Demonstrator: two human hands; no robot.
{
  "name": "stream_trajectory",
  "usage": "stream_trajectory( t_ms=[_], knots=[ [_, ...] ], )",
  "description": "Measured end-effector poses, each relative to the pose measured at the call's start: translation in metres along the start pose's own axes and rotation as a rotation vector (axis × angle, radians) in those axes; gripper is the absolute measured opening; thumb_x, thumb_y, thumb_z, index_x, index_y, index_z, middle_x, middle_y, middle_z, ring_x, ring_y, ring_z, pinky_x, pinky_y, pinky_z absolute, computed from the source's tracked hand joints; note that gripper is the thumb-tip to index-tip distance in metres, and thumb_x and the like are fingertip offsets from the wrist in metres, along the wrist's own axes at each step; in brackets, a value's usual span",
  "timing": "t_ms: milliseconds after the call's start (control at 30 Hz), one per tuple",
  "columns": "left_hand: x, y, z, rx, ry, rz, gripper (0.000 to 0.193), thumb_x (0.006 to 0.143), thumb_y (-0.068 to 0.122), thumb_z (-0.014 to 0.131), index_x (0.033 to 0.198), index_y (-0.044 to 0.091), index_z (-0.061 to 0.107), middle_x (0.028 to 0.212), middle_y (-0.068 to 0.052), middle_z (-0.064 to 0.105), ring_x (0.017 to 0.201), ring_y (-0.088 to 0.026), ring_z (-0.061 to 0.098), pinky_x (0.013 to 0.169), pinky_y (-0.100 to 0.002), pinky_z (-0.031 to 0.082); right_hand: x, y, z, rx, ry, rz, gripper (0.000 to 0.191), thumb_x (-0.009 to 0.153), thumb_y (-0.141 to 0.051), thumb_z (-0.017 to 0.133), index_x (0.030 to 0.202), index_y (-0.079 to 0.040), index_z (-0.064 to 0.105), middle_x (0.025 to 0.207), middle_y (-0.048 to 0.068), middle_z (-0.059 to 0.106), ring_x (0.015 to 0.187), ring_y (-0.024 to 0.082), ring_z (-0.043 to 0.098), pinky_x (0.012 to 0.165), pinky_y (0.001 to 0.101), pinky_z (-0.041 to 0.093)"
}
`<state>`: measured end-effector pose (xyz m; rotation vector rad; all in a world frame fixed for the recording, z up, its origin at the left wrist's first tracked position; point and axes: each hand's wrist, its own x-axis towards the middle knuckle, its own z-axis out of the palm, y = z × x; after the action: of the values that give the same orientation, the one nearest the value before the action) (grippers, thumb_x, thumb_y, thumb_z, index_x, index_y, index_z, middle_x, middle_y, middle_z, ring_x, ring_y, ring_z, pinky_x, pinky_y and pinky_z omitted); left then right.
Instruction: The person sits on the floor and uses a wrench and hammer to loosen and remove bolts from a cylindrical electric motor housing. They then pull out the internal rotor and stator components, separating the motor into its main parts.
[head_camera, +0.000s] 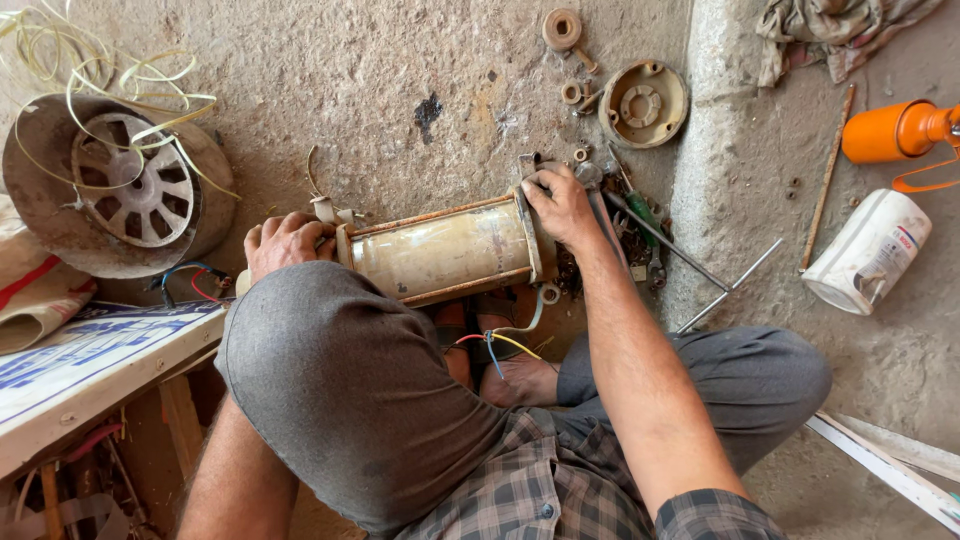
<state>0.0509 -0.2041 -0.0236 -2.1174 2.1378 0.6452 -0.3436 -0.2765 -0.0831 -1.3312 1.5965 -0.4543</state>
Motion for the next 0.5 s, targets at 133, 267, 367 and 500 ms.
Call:
stream_trajectory(
  t_ms=[133, 267, 367, 500],
  knots=[
    [0.0, 0.0, -0.001, 0.001, 0.016, 0.016, 0.027, 0.093, 0.034, 0.071, 0.115, 0.021, 0.079, 0.127, -0.002, 0.068, 0.128, -0.027, 0.052, 0.113, -0.053, 0.028, 0.0, 0.002, -0.002, 0.257, -0.06, 0.008, 0.02, 0.081, -0.012, 0.074, 0.099, -0.004, 0.076, 0.145, 0.017, 0.051, 0.136, 0.032, 0.05, 0.113, 0.0462, 0.043],
    [0.0, 0.0, -0.002, -0.023, 0.03, 0.011, 0.028, 0.094, 0.035, 0.07, 0.118, 0.022, 0.078, 0.129, -0.003, 0.067, 0.131, -0.027, 0.051, 0.115, -0.052, 0.028, 0.001, 0.0, 0.0, 0.301, 0.055, 0.045, 0.023, 0.079, -0.012, 0.069, 0.098, -0.003, 0.077, 0.143, 0.019, 0.057, 0.134, 0.033, 0.058, 0.111, 0.0449, 0.052],
    [-0.003, 0.003, -0.003, -0.081, 0.078, 0.02, 0.032, 0.094, 0.033, 0.07, 0.122, 0.02, 0.075, 0.133, -0.005, 0.065, 0.133, -0.028, 0.05, 0.117, -0.052, 0.026, 0.004, -0.001, 0.002, -0.069, -0.002, -0.021, 0.026, 0.091, -0.021, 0.07, 0.108, -0.003, 0.075, 0.147, 0.021, 0.05, 0.139, 0.035, 0.047, 0.113, 0.0485, 0.041],
    [-0.004, 0.015, -0.005, -0.066, 0.124, 0.051, 0.032, 0.096, 0.037, 0.069, 0.124, 0.022, 0.075, 0.134, -0.005, 0.064, 0.134, -0.028, 0.049, 0.119, -0.056, 0.022, 0.004, -0.001, 0.002, 0.035, -0.026, -0.08, 0.033, 0.095, -0.032, 0.069, 0.109, -0.003, 0.073, 0.145, 0.02, 0.051, 0.136, 0.033, 0.049, 0.113, 0.0472, 0.042]
  ],
)
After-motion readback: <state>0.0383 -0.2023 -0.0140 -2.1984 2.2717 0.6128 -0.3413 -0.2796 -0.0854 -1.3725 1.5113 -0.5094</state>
